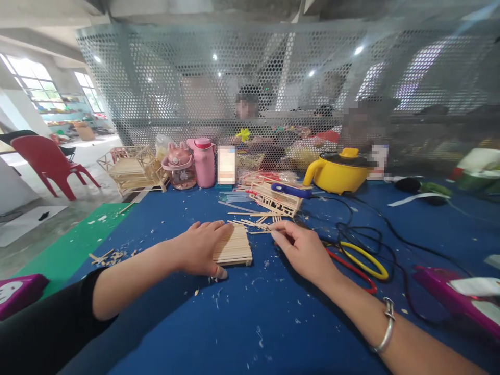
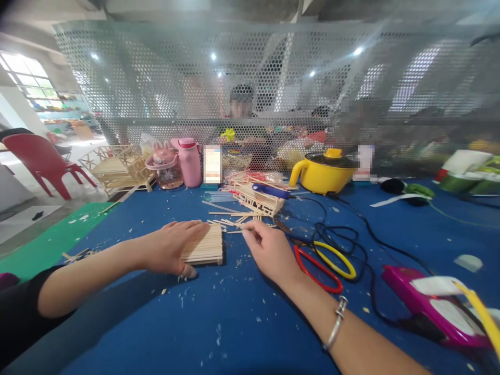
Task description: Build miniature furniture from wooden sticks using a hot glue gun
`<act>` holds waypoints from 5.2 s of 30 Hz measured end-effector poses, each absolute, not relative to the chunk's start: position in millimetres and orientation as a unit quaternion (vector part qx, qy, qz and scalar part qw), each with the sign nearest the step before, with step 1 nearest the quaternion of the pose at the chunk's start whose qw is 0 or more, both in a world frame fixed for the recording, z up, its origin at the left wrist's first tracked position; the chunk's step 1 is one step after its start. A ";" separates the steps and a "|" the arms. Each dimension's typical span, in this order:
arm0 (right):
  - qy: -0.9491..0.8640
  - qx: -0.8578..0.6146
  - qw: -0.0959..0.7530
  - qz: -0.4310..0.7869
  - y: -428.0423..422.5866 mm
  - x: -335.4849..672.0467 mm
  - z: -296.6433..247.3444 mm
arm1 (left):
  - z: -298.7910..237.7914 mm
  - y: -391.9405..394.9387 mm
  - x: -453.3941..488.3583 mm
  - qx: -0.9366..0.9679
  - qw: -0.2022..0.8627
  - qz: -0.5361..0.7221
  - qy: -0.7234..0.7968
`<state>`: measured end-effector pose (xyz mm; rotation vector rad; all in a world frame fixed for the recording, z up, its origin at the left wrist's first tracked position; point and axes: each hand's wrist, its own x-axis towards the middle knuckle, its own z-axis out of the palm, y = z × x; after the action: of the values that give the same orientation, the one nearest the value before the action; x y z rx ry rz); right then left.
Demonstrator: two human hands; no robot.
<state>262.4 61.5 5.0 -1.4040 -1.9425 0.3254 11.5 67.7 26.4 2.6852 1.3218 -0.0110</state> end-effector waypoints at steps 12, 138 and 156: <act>-0.720 -0.572 0.382 0.096 67.0 274.7 15.7 | 44.7 55.0 -9.7 0.887 0.114 0.030 0.446; -0.825 -0.491 0.128 0.248 186.8 222.7 31.6 | -17.4 30.3 -53.3 0.757 0.169 0.322 0.543; -0.835 -0.419 0.322 0.156 38.4 247.6 21.8 | -9.4 27.3 -55.1 0.759 0.159 0.284 0.564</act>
<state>247.6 38.4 21.8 -1.1002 -2.1915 0.4109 -55.1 27.3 -9.4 2.1696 1.6106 0.8112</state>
